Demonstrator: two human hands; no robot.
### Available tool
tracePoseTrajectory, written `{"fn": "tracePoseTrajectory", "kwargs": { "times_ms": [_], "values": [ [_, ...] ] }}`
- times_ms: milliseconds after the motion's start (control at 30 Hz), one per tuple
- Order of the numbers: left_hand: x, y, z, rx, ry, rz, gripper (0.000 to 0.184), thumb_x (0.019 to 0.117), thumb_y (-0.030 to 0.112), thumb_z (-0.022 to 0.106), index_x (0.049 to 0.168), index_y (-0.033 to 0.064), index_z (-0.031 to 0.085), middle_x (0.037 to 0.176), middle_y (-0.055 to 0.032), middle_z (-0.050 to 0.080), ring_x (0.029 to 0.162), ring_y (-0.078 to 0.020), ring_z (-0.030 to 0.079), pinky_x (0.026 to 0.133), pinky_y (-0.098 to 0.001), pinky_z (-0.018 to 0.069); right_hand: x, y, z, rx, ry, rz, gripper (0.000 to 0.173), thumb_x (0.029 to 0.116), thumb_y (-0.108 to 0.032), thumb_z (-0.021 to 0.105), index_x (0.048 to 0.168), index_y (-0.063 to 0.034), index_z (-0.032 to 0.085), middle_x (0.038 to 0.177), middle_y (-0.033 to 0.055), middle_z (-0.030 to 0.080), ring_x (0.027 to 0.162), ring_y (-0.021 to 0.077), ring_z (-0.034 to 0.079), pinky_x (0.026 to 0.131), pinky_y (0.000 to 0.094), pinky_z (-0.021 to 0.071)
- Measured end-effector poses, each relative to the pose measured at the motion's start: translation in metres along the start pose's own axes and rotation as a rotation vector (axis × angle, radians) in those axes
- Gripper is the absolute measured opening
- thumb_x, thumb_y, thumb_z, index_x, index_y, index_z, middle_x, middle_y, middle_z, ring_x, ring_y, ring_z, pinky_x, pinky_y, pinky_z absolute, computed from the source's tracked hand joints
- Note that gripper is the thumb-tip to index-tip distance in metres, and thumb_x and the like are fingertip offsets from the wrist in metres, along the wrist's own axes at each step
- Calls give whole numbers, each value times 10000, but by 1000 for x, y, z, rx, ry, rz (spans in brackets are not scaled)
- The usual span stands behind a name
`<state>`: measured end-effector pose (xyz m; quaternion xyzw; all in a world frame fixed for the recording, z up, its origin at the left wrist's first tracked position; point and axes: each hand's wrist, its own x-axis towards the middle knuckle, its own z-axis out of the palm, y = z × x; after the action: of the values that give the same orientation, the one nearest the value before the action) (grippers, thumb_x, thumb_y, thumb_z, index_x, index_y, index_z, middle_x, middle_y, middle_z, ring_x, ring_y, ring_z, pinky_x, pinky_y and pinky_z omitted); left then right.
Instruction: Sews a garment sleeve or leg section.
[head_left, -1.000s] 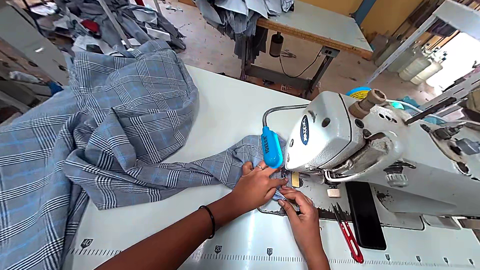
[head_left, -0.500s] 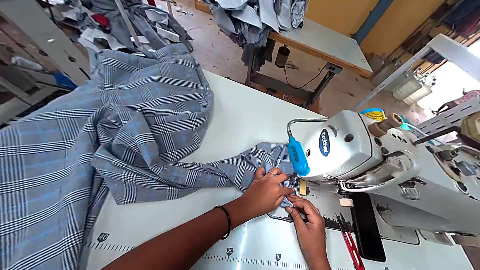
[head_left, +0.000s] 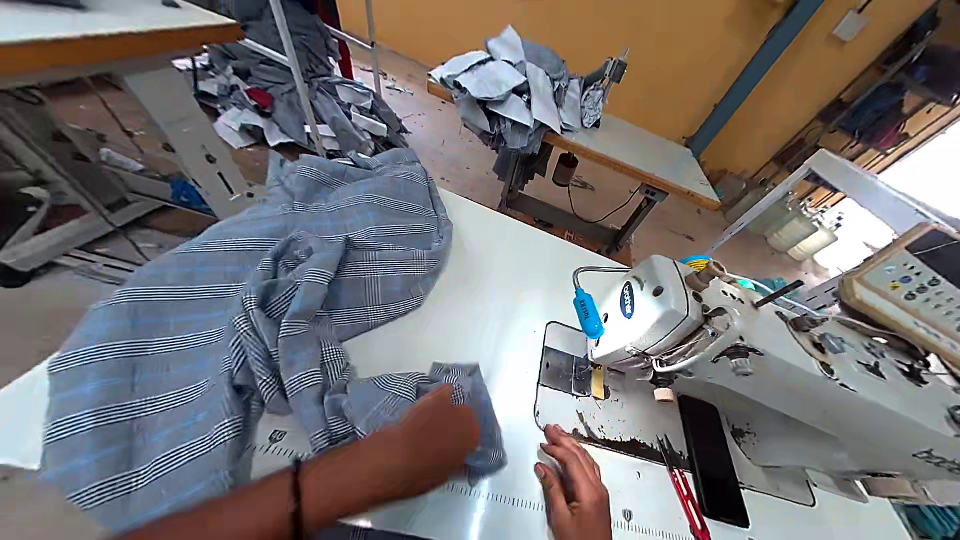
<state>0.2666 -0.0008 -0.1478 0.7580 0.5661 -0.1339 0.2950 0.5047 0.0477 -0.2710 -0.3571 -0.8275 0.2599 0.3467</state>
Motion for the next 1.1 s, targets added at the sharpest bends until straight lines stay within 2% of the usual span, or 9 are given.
{"fn": "tracePoseTrajectory", "kwargs": {
  "times_ms": [100,267,333,433,500,567,833,1033,1100],
  "values": [
    [-39,-51,-25,-7,76,314,154,868,121,804,975,12,784,1038,-193,721,1045,-394,653,963,-628,399,-17,-8,6,-2,40,-31,185,917,-99,656,1001,18,772,1183,186,735,1200,352,668,1073,521,476],
    [-88,-104,-139,203,845,-307,259,934,-87,627,1187,-65,677,1309,-396,563,1239,-647,485,971,-838,289,-51,-24,9,91,192,-127,182,957,-59,589,991,43,736,1099,180,740,1107,208,697,1001,290,534],
    [-105,-122,-143,40,999,-469,203,1003,-29,545,1170,-113,624,1137,-393,606,1044,-570,584,872,-750,400,-77,-29,14,129,290,-163,173,1002,-81,562,1016,11,708,1067,122,737,1102,111,679,998,217,517],
    [-112,-121,-90,-62,1036,-471,288,1060,136,489,1119,-128,589,1021,-342,593,897,-433,573,777,-625,430,-120,-25,25,111,266,-132,153,999,-67,552,987,0,689,1013,112,732,1013,101,693,941,200,537],
    [-109,-92,-32,-13,1062,-237,454,1044,180,556,1376,-127,515,1401,-436,455,1307,-573,474,1083,-680,367,-144,-17,30,78,102,36,178,948,-49,586,969,44,737,970,158,745,904,185,728,850,274,588],
    [-99,-62,37,5,1130,27,461,1013,219,580,1368,-75,568,1549,-380,350,1449,-505,366,1200,-573,312,-152,-12,30,77,-161,269,201,937,-37,622,1055,78,736,1041,226,733,963,335,725,882,438,588],
    [-76,-7,174,58,1080,354,267,1047,182,486,1197,114,695,1324,-132,655,1199,-226,626,1039,-388,467,-96,2,89,-255,-817,410,390,986,-81,593,1353,49,609,1420,301,543,1350,483,480,1123,632,344],
    [-87,-10,198,58,914,249,557,1001,578,502,1229,113,706,1218,-116,715,1167,-255,670,996,-478,511,-80,-70,2,-175,-461,81,182,963,19,558,1045,63,714,1042,217,735,1018,402,713,925,570,540],
    [-93,-20,211,83,895,192,511,982,528,535,1165,90,724,1157,-109,738,1133,-278,693,958,-530,529,-83,-82,-46,-156,-278,-68,166,958,-46,569,988,9,723,970,147,751,941,325,739,868,520,575]
  ]
}}
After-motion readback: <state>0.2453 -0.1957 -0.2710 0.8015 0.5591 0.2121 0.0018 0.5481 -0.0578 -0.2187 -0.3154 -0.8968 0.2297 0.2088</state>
